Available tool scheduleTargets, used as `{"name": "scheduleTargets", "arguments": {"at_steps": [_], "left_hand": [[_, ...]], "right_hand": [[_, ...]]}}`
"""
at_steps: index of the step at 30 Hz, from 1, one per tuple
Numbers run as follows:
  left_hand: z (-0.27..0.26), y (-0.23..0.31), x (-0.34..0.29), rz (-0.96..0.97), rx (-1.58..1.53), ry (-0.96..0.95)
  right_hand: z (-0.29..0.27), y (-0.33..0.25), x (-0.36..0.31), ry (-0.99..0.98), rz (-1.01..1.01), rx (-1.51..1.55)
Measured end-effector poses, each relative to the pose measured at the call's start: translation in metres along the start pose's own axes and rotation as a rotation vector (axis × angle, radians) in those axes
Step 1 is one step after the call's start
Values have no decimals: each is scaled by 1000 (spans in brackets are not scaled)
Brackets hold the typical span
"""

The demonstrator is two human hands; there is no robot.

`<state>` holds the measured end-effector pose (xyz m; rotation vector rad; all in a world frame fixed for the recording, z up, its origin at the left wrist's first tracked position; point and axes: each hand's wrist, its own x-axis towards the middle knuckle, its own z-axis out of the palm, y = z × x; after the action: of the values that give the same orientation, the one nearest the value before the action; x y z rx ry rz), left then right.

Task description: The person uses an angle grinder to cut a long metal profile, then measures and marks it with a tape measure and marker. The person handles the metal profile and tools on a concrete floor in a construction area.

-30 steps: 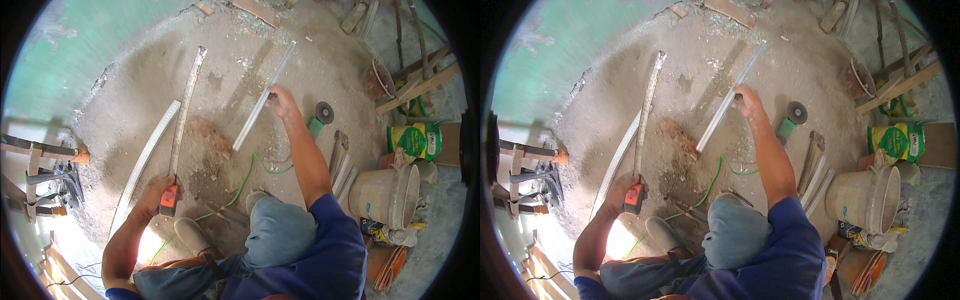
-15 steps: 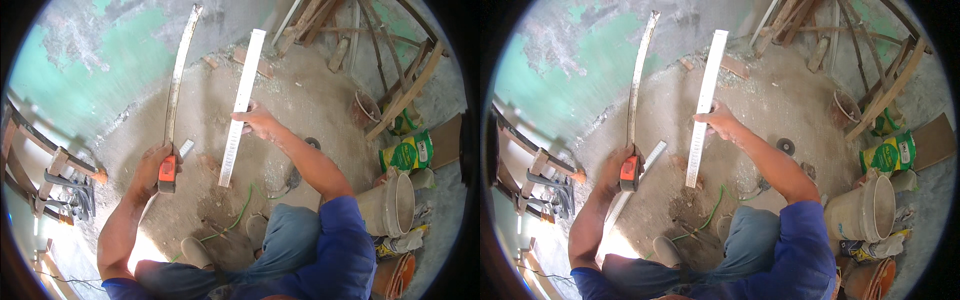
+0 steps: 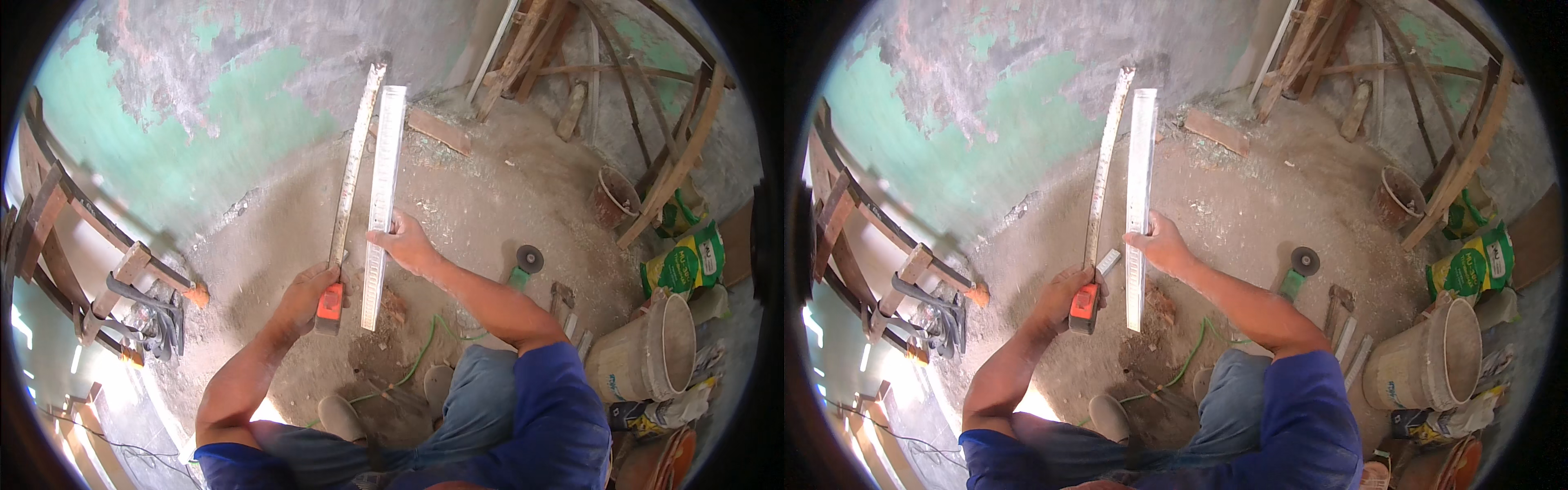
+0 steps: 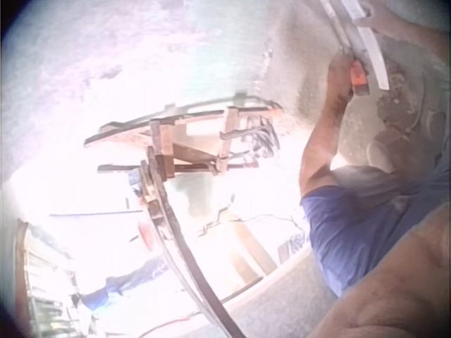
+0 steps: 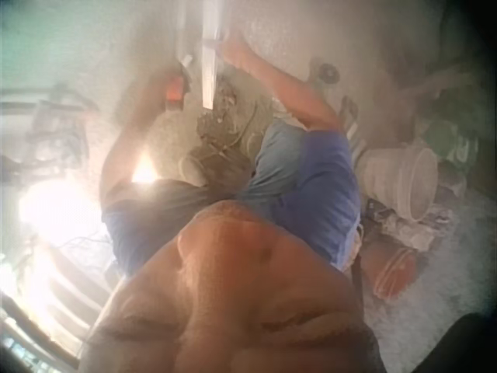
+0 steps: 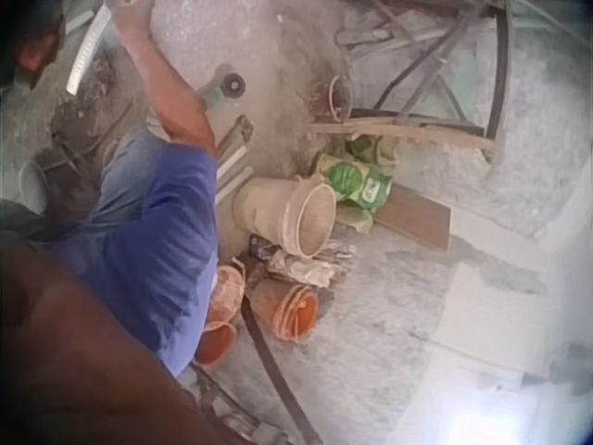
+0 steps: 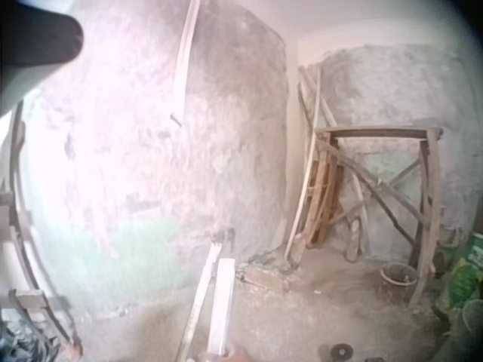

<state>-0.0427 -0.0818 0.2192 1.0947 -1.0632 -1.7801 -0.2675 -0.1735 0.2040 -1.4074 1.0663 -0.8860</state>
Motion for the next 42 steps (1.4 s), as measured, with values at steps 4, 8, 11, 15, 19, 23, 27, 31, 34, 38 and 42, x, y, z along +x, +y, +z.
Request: {"name": "scheduleTargets", "arguments": {"at_steps": [4, 8, 11, 15, 19, 23, 27, 31, 34, 38, 42], "left_hand": [[3, -10, 8, -11, 9, -12], [1, -15, 11, -33, 55, -5], [0, -17, 11, -29, 48, -16], [0, -20, 14, -36, 55, -27], [-9, -16, 16, -23, 154, -56], [-12, -22, 22, -14, 192, -30], [-22, -21, 12, -147, 236, -39], [-50, -52, 4, -252, 371, -62], [-48, -50, 3, -321, 295, -59], [-54, -42, 7, -239, 140, 1], [-48, -28, 16, -158, 98, 10]], "right_hand": [[-3, 22, 9, 45, -197, 0], [-2, 18, 7, 60, -157, 36], [-5, 11, 4, 68, -125, 21], [-11, 12, 6, 84, -166, 29], [-12, -3, 3, 68, -96, -2], [-13, -9, -3, 100, 23, 140], [-23, -15, 9, 208, 76, 493], [-80, -10, 25, 384, -68, 622], [-111, 8, 20, 406, -77, 575], [-99, 37, 10, 360, 72, 336], [-62, 41, -3, 200, 223, 219]]}}
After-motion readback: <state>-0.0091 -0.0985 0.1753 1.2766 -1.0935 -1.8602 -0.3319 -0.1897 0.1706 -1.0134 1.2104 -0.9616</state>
